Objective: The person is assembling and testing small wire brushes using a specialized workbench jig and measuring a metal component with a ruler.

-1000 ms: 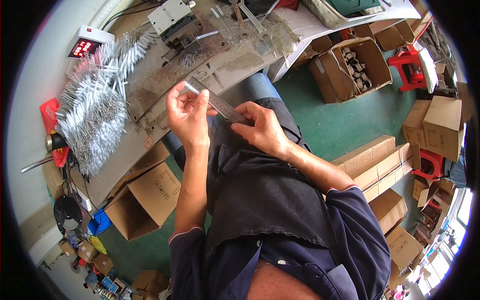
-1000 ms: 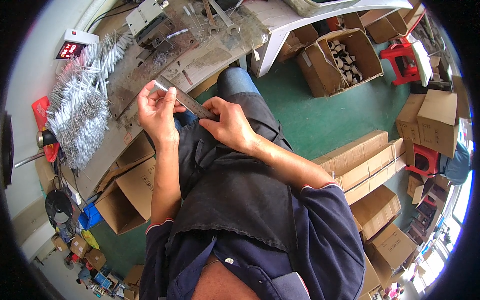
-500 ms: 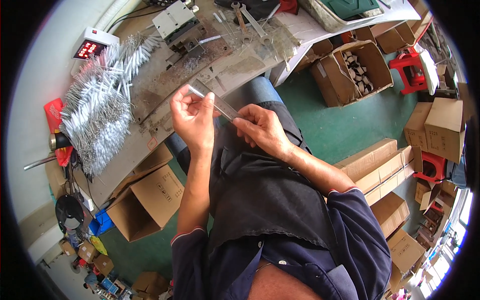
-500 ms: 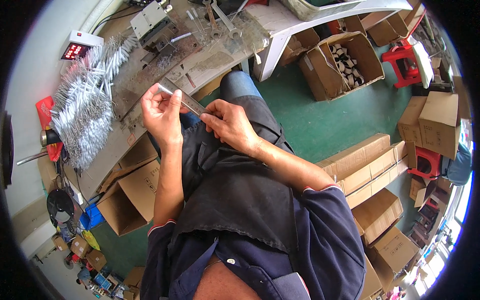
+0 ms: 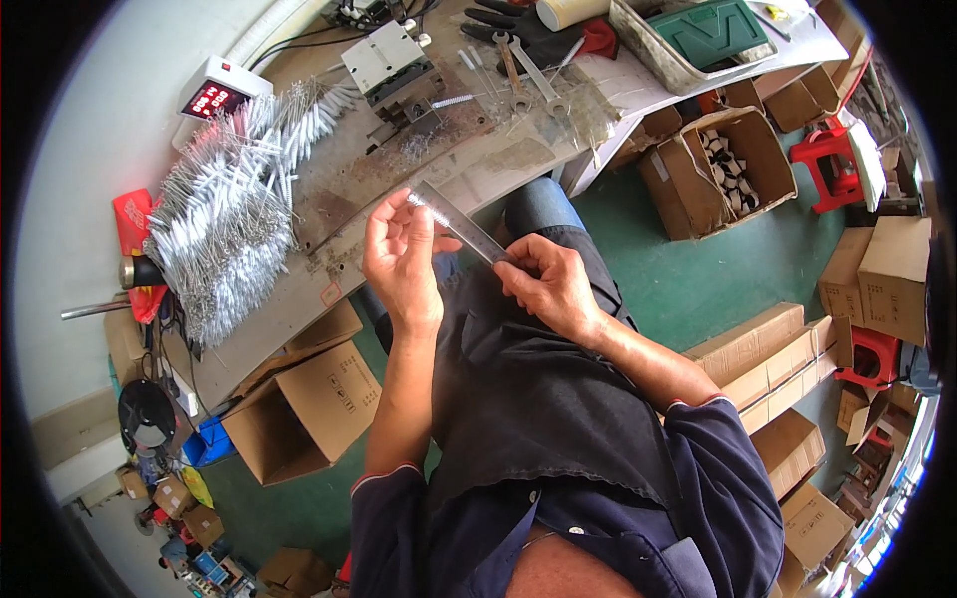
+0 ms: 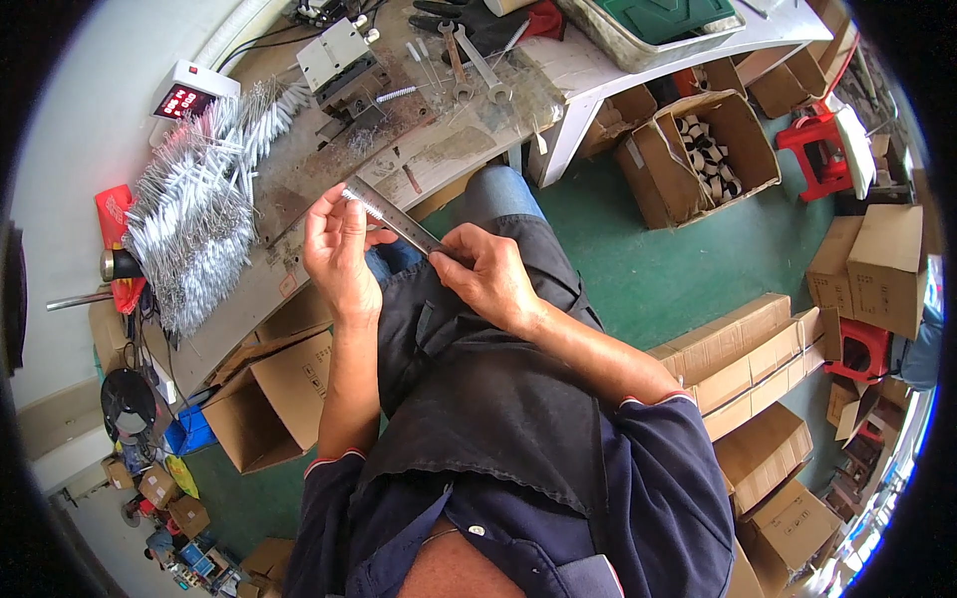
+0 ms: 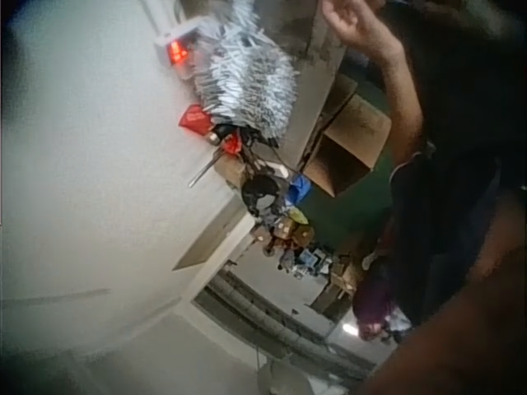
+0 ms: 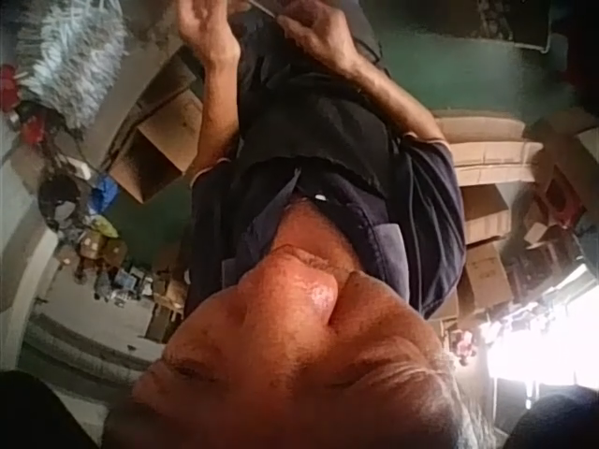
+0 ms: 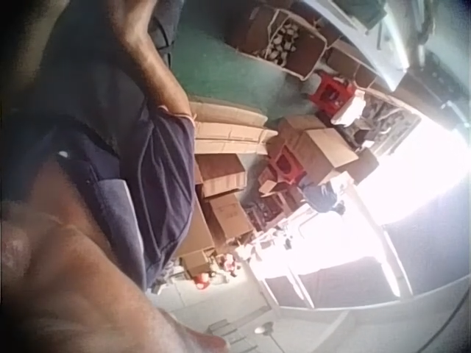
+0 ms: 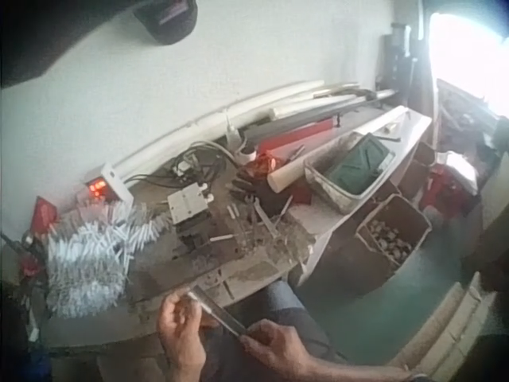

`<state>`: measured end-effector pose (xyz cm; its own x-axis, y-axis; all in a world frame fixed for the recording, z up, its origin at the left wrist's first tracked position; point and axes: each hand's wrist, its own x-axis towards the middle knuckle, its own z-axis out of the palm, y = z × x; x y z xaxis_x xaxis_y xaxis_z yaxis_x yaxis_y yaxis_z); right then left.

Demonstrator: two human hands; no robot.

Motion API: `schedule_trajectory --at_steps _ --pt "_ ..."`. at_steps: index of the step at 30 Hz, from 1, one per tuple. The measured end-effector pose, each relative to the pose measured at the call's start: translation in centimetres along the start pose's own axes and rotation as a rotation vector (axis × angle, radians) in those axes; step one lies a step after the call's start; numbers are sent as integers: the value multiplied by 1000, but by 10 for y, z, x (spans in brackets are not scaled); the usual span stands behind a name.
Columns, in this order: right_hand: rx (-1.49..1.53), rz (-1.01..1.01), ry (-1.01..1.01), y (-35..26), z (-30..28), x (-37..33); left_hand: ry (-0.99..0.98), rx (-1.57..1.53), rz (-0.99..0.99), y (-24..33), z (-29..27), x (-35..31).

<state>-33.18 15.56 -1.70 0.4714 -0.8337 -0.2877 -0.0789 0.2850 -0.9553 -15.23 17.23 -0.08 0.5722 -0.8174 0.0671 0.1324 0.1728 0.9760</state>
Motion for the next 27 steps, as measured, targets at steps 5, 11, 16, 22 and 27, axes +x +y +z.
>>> schedule_trajectory --at_steps 5,11,16,22,27 --pt "-53 -65 -2 10 -1 -3 -19 -41 -16 6 -6 -1" --pt "2 -168 -28 18 -3 -5 -40 -85 31 14 -8 -7" --pt "28 -197 -69 18 -7 -9 -61 -32 80 20 -8 -13" --pt "53 -215 -80 16 -10 -10 -42 -89 53 25 1 -13" --pt "44 -193 -77 13 -7 -9 -44 -43 106 19 -7 -11"
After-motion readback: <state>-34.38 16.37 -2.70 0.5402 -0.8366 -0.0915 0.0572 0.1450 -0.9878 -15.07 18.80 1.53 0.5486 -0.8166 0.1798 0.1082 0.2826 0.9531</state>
